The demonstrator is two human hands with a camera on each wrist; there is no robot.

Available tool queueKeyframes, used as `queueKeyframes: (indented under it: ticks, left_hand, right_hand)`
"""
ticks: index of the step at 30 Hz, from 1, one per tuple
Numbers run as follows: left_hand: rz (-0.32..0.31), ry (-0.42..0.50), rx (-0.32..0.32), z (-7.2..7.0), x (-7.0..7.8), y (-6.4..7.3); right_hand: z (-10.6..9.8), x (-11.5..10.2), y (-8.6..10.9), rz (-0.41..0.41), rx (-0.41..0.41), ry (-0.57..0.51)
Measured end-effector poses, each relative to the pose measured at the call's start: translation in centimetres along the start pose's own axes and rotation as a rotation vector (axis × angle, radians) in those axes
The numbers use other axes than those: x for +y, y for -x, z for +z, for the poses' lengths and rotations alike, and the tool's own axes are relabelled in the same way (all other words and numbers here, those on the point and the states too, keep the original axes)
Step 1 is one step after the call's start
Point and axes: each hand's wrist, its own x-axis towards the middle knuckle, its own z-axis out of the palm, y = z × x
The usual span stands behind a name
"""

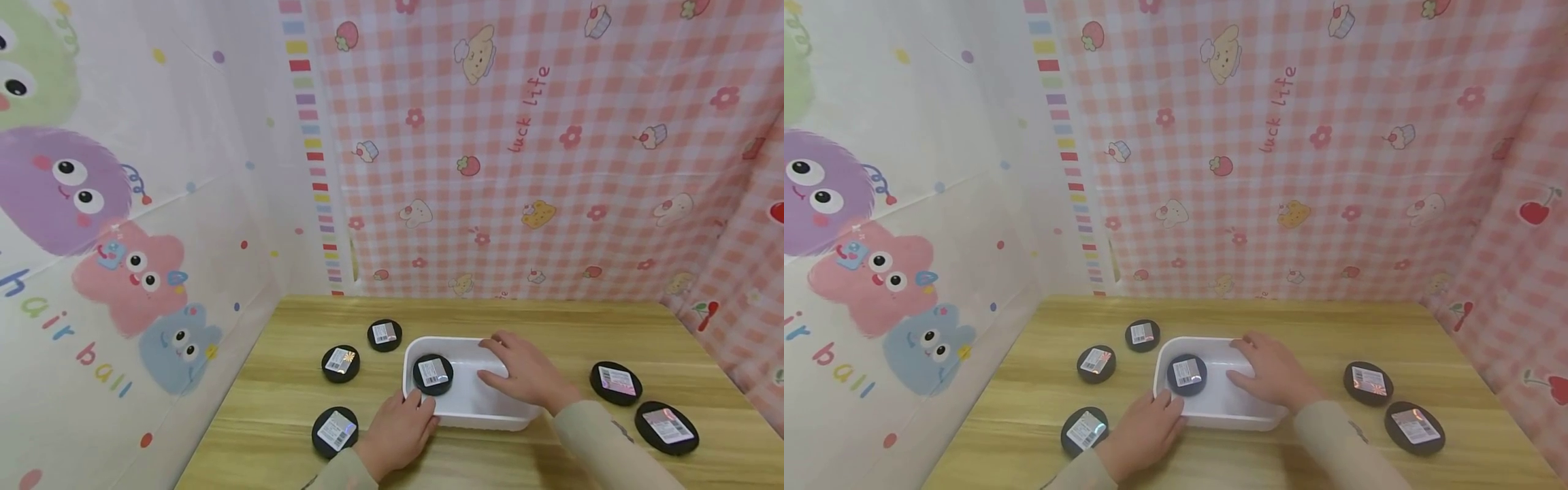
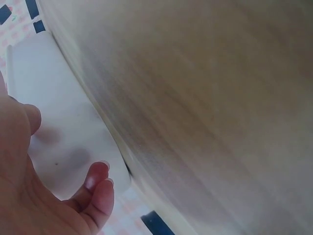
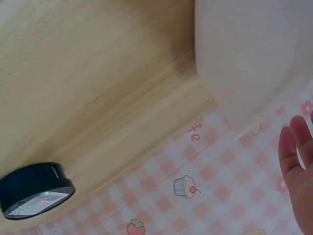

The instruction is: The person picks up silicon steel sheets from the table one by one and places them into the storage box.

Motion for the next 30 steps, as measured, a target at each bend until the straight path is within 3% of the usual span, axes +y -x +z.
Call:
queueKeyframes:
  ticks: [9, 18, 23, 30]
  left_hand:
    - [-0.009, 0.019, -0.035, -0.2, 0.0, 0.0]
    - [0.001, 0.012, -0.032, 0.2, -0.3, -0.1]
    - [0.012, -0.001, -0.021, 0.4, -0.3, 0.0]
    - [-0.002, 0.025, -0.083, 0.4, -0.2, -0.2]
  right_hand:
    - [0.0, 1.2, 1.1, 0.018, 0.028, 0.021]
    - [0.9, 3.7, 2.0, -0.064, 0.218, 0.044]
    - [1.3, 4.6, 2.7, -0.051, 0.253, 0.056]
    - [1.6, 5.2, 3.7, -0.002, 0.29, 0.035]
